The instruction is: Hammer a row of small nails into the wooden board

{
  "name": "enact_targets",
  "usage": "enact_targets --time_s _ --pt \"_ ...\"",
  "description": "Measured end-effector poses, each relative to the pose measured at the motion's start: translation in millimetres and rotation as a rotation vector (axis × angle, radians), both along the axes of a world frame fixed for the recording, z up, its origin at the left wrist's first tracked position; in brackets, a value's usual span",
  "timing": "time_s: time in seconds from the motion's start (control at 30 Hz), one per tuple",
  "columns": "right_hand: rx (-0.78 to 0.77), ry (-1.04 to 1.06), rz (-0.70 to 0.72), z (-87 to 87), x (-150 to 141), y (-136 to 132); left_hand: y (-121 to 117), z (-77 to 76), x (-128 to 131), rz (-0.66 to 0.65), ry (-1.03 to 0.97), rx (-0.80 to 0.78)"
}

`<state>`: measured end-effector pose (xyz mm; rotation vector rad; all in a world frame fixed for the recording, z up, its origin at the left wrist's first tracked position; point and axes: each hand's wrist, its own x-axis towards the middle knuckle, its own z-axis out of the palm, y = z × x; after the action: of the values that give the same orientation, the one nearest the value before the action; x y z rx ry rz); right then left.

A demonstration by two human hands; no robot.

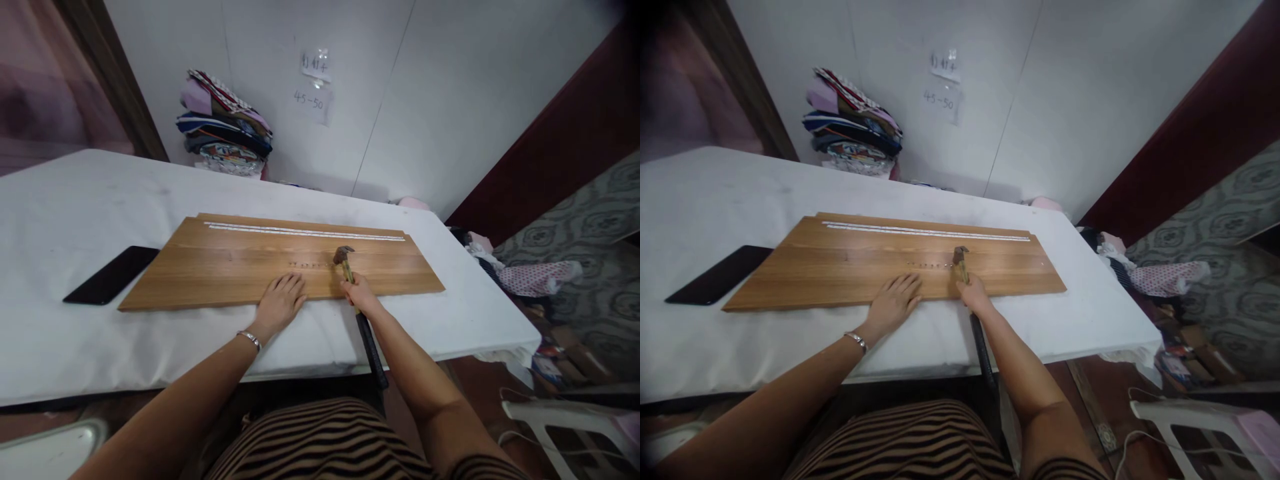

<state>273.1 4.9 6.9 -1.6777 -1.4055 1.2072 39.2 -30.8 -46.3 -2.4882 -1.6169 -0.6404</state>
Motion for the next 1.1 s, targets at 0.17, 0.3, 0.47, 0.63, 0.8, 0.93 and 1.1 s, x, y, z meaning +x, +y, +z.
enact_targets --time_s 0.17,0.3,0.47,0.63,0.8,0.93,1.1 --pt "-0.017 0.001 0.006 -1.8 1.6 2.2 0.2 -0.1 -0.5 -0.002 0.009 0.01" --pt "-0.013 0.01 -0.001 -3.7 1.9 2.1 0.5 -1.7 -0.9 -0.012 0.004 0.019" --pt "-0.014 0.017 0.011 -3.6 1.7 0.7 1.4 -4.2 -0.8 -0.012 -0.037 0.012" --pt "-0.008 0.017 0.009 -2.5 1.0 -1.0 1.0 -3.8 -0.5 -0.012 -0.041 0.018" --pt "-0.003 0.018 0.012 -4.7 1.8 -1.2 0.2 -1.4 -0.2 -0.007 -0.037 0.005" --pt "0.007 0.022 0.032 -6.3 3.1 -1.0 0.4 -0.3 -0.4 -0.016 -0.032 0.006" --pt "0.022 0.027 0.001 -5.3 2.7 -0.9 0.3 -0.5 -0.3 -0.011 -0.018 0.015"
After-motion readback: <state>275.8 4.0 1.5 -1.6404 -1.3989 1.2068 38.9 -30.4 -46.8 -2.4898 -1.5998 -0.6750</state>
